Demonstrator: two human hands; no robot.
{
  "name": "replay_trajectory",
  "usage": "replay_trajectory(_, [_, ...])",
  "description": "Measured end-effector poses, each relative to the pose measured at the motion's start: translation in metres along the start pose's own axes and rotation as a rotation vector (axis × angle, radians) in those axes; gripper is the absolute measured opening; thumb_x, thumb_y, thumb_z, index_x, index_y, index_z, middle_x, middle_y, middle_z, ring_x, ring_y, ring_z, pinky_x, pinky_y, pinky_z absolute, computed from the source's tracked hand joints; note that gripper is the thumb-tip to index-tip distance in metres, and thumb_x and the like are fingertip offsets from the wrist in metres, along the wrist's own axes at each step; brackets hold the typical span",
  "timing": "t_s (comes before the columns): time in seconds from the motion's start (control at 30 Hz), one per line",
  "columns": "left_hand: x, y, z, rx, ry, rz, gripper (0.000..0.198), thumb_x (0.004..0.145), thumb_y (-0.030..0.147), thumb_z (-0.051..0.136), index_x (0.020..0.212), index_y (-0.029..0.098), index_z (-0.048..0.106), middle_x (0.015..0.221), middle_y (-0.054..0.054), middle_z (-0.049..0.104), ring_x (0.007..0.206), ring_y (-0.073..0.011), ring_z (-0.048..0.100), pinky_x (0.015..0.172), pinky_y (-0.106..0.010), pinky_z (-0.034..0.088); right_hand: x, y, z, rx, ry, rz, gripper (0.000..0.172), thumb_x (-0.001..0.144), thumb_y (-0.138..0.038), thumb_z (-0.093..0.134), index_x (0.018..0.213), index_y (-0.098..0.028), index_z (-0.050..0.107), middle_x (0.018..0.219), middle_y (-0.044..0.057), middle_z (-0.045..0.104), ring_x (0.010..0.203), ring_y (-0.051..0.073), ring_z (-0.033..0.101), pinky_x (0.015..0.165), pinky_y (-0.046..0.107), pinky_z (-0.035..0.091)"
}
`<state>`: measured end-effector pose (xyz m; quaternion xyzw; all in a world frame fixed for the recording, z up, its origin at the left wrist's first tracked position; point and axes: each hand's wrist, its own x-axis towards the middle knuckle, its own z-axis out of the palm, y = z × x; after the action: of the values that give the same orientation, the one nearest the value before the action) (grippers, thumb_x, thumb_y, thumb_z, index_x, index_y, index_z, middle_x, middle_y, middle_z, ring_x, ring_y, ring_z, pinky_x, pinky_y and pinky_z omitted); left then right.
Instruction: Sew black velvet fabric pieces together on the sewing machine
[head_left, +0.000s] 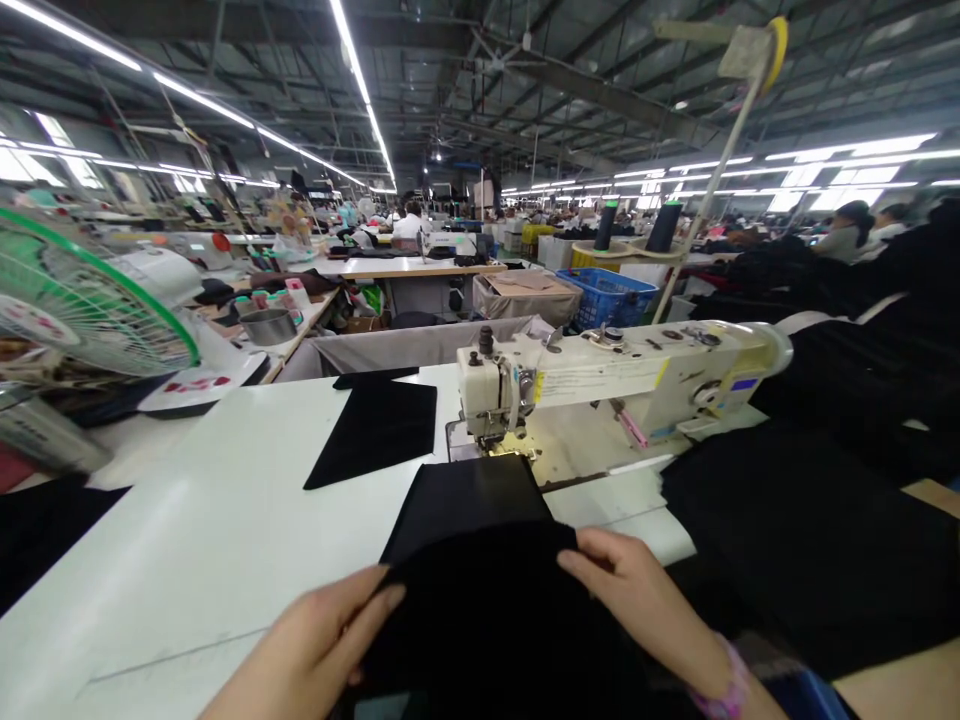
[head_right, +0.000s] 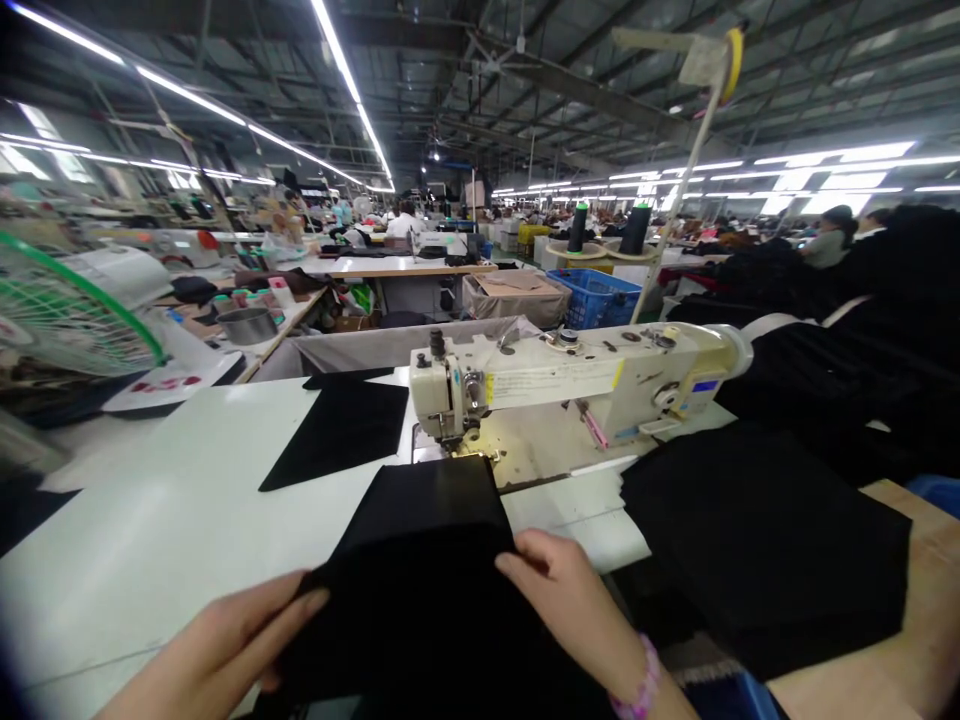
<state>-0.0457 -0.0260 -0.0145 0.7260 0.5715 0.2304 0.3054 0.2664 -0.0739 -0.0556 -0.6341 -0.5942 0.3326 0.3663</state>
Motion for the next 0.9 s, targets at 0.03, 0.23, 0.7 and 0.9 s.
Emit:
replay_trajectory(0.03, [0.018,0.001,0.001,0.070,-0.026,0.009,0.031,0.084,0.051,0.056,0.067,0.026,0.065,0.059,-0.001,0.065,0.057,-0.0216,0.060,0.059,-0.028,0.048,0.013,0.004,0.007,-0.036,0.081,-0.030,0.035,0.091,-0.042,0.057,0.065,-0.020,0.063,0.060,-0.002,0.059,0.059,0.017,0.057,0.055,0.025,0.044])
replay_trajectory(0.23, [0.117,-0.002,0.023,0.434,0.055,0.075,0.020,0.090,0.031,0.049,0.076,0.022,0.060,0.090,-0.010,0.066,0.085,-0.0278,0.064,0.078,-0.036,0.046,0.089,0.015,0.033,-0.118,0.282,-0.114,0.013,0.082,-0.025,0.064,0.070,-0.022,0.064,0.097,0.009,0.067,0.099,0.027,0.061,0.095,0.038,0.045])
replay_trajectory(0.7, [0.098,-0.019,0.044,-0.191,0.262,0.150,0.015,0.084,0.024,0.053,0.096,0.023,0.062,0.106,-0.006,0.064,0.101,-0.0212,0.064,0.090,-0.035,0.052,0.092,0.029,0.041,0.223,0.293,-0.065,0.032,0.074,-0.049,0.071,0.063,-0.020,0.062,0.115,0.016,0.069,0.110,0.034,0.063,0.101,0.049,0.045])
replay_trajectory(0.9, [0.062,-0.005,0.033,-0.563,0.430,0.098,0.015,0.075,0.034,0.071,0.085,0.024,0.077,0.112,-0.008,0.070,0.109,-0.0259,0.065,0.097,-0.035,0.050,0.079,0.012,0.033,0.677,0.027,0.085,0.041,0.072,-0.048,0.081,0.097,-0.015,0.076,0.095,0.009,0.077,0.098,0.028,0.070,0.095,0.041,0.053])
